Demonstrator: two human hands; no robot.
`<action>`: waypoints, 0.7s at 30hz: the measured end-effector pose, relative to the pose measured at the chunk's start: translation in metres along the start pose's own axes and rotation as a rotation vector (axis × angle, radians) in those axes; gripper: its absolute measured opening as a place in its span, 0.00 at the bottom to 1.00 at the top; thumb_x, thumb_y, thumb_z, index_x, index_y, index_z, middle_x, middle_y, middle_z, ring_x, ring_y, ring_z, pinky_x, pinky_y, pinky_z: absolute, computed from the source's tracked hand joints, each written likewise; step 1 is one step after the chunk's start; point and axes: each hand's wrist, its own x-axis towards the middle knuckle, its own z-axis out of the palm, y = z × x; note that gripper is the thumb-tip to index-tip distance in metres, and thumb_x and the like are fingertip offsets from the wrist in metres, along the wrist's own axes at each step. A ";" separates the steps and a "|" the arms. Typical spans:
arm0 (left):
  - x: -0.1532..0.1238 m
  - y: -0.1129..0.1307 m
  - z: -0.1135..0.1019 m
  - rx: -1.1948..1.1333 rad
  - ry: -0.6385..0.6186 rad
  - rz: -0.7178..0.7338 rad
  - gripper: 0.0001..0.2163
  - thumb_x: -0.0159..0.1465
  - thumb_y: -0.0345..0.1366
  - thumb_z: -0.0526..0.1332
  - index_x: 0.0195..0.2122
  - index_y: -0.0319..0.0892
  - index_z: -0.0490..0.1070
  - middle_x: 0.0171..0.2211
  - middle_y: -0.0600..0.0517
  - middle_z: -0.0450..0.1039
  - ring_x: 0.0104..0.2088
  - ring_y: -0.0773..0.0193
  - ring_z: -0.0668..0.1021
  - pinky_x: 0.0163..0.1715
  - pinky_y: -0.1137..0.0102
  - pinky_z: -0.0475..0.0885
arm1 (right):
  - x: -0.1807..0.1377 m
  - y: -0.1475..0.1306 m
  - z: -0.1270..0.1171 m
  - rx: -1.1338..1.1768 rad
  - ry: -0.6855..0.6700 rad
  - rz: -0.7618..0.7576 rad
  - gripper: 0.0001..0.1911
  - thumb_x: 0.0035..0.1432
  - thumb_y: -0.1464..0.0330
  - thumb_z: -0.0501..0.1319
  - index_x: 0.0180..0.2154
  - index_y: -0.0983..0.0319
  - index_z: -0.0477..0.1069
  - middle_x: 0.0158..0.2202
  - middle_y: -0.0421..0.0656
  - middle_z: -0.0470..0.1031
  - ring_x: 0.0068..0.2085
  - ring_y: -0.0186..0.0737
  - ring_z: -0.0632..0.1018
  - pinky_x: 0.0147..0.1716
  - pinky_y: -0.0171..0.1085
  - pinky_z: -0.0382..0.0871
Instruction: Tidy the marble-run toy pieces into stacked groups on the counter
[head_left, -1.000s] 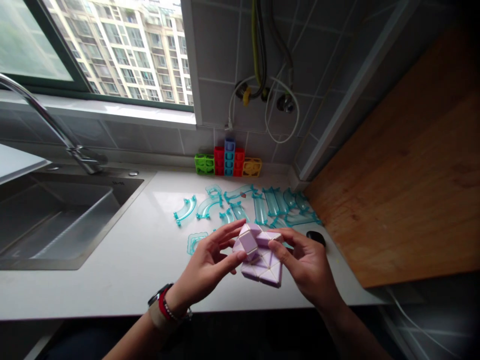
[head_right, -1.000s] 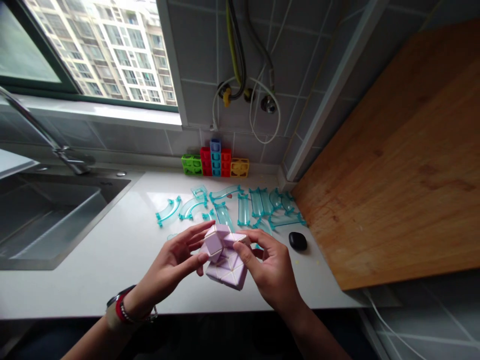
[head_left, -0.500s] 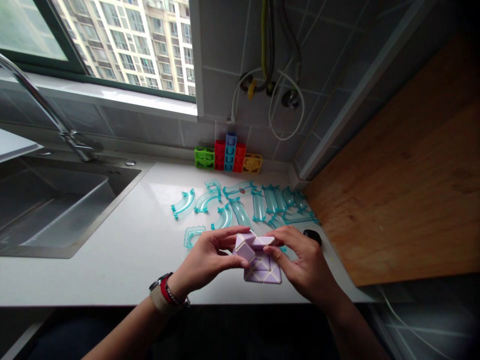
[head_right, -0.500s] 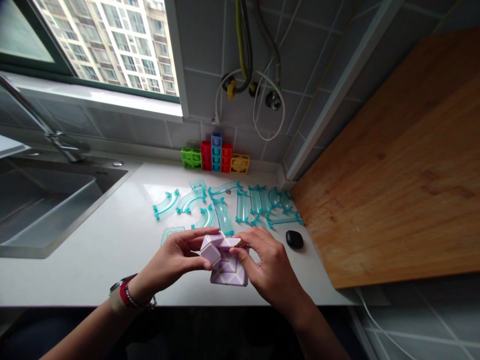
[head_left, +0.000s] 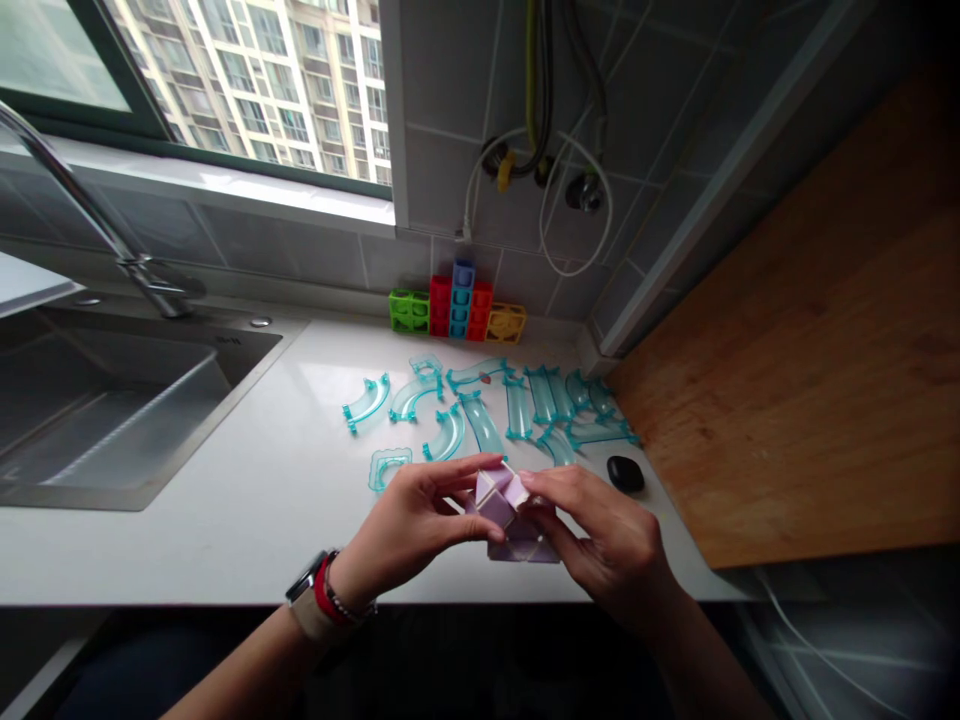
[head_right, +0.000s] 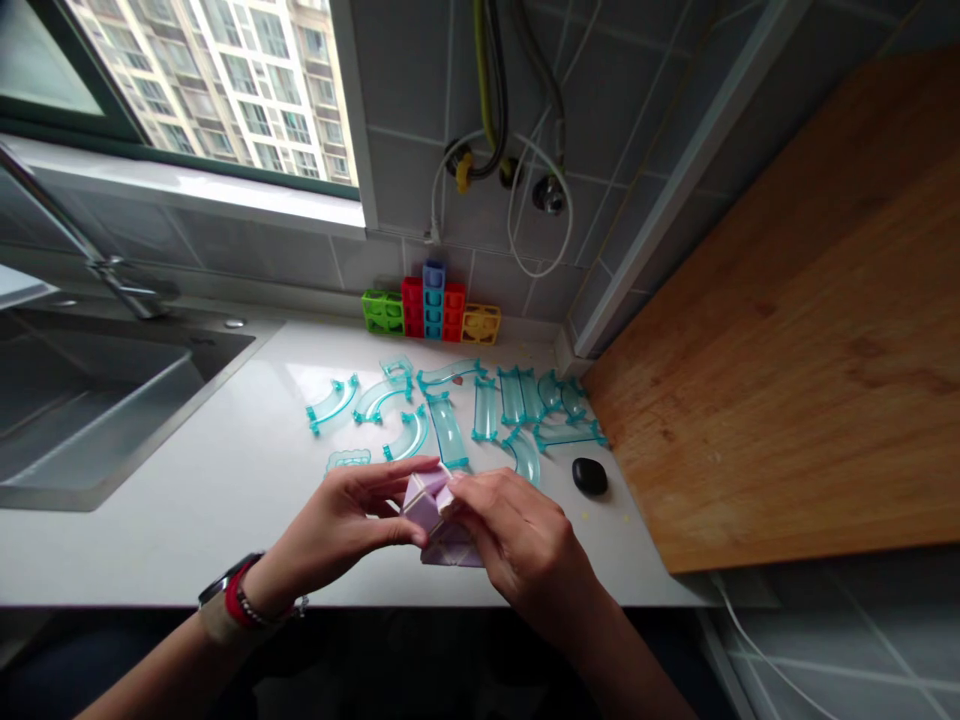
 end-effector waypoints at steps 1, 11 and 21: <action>-0.001 0.001 0.000 0.023 0.015 0.018 0.30 0.52 0.37 0.78 0.57 0.41 0.76 0.35 0.49 0.82 0.33 0.63 0.79 0.32 0.71 0.78 | 0.000 0.000 0.001 0.008 0.002 -0.001 0.23 0.63 0.82 0.62 0.57 0.61 0.72 0.45 0.47 0.80 0.47 0.42 0.80 0.48 0.40 0.76; -0.008 0.000 0.008 0.375 0.276 0.377 0.25 0.58 0.34 0.74 0.57 0.52 0.74 0.49 0.51 0.81 0.42 0.64 0.81 0.38 0.72 0.81 | 0.009 -0.010 0.003 -0.111 0.167 0.094 0.17 0.59 0.73 0.71 0.50 0.60 0.77 0.44 0.48 0.80 0.48 0.49 0.78 0.48 0.47 0.75; -0.010 -0.012 0.015 0.532 0.330 0.472 0.27 0.61 0.34 0.72 0.62 0.48 0.70 0.48 0.48 0.81 0.36 0.66 0.80 0.36 0.70 0.78 | -0.004 -0.007 0.019 -0.190 0.117 0.081 0.20 0.63 0.76 0.65 0.56 0.64 0.71 0.47 0.51 0.77 0.45 0.44 0.79 0.45 0.40 0.77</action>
